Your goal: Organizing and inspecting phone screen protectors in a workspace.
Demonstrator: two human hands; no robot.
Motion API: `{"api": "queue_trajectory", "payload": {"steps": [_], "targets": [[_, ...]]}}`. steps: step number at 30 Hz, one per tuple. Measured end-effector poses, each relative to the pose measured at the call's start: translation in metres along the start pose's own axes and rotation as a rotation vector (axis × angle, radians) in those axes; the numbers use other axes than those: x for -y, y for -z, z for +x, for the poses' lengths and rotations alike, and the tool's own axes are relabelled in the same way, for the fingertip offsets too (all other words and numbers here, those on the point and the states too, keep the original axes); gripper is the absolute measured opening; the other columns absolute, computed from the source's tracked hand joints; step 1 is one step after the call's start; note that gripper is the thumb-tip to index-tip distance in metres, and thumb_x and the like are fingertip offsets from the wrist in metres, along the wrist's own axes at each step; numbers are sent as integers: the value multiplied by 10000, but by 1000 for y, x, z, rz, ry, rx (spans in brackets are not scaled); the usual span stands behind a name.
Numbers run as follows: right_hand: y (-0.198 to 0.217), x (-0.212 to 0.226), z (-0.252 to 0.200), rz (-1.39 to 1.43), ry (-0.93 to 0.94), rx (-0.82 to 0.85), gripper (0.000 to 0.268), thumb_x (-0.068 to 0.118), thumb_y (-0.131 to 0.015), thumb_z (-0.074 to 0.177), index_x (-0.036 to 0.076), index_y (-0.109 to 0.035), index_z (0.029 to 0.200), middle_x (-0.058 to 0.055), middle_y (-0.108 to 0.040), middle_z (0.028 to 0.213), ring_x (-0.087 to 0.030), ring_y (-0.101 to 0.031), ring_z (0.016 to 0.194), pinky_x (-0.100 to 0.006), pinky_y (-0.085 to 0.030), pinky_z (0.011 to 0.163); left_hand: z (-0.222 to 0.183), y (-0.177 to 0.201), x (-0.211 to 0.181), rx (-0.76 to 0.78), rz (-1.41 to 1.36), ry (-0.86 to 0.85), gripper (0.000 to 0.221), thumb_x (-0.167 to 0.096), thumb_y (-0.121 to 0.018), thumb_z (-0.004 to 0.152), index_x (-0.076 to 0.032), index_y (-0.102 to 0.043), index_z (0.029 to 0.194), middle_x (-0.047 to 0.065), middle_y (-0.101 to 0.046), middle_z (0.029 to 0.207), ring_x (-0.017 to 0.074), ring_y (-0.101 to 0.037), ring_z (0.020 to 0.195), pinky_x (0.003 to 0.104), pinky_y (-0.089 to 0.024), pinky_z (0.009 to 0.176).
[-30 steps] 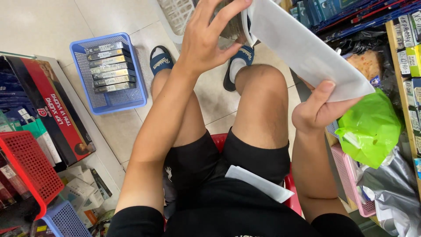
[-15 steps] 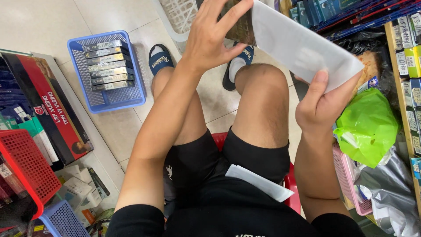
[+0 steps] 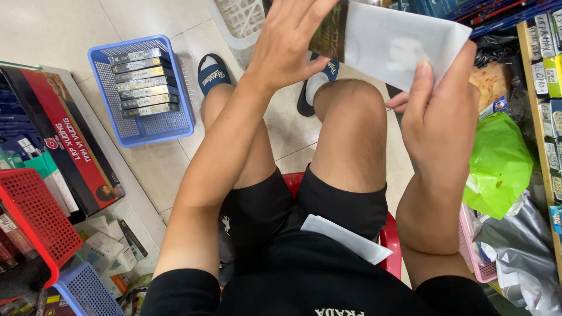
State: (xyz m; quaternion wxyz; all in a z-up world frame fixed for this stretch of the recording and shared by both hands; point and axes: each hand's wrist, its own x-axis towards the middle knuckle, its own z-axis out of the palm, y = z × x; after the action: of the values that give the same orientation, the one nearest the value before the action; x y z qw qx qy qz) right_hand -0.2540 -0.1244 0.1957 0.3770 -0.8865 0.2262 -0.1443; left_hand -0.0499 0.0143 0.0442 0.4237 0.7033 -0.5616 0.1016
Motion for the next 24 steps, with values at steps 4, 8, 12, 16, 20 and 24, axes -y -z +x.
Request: {"api": "queue_trajectory", "payload": {"steps": [4,8,12,16,20,24], "targets": [[-20,-22,7,-68,105,19,313,74,-485,1235,-47,-331,1480,-208,-691,1206,-290,-743,1037,-378,-598,854,2,-5,-7,-4,-19,23,935,-176,-948,713,-144,-462,1511,97,-557,1420,355,-551,1285,479,-453,1090],[-43,-24,19,-295,286,11,664,212,-719,1117,-24,-289,1564,-252,-443,1524,-398,-450,1380,-496,-382,1164,4,-9,-16,-79,-156,20,978,-220,-981,764,-144,-404,1550,130,-513,1497,379,-522,1359,454,-449,1141],[-48,-30,16,-209,316,1,743,292,-778,1037,9,-347,1573,-210,-295,1656,-403,-328,1452,-477,-285,1240,1,-14,-14,-112,-187,85,990,-272,-985,765,-96,-389,1536,163,-520,1470,418,-522,1366,469,-451,1163],[-50,-42,8,-254,307,-29,523,287,-777,1060,119,-550,1500,-148,-322,1668,-352,-345,1470,-436,-296,1247,-10,-26,2,-80,-156,95,952,-291,-1009,788,-71,-427,1508,154,-563,1426,410,-551,1314,459,-472,1131],[-54,-36,12,-342,286,-10,449,286,-789,1036,148,-672,1447,-154,-318,1663,-379,-332,1501,-486,-272,1236,-9,-27,3,-99,-141,107,934,-302,-1013,768,-42,-455,1472,180,-583,1372,417,-559,1258,468,-477,1082],[-57,-34,15,-320,246,9,476,263,-772,1027,131,-664,1471,-177,-305,1660,-422,-314,1504,-529,-264,1260,-18,-37,15,-95,-76,118,886,-297,-1012,766,-47,-498,1443,148,-636,1282,375,-603,1185,462,-478,1024]]}}
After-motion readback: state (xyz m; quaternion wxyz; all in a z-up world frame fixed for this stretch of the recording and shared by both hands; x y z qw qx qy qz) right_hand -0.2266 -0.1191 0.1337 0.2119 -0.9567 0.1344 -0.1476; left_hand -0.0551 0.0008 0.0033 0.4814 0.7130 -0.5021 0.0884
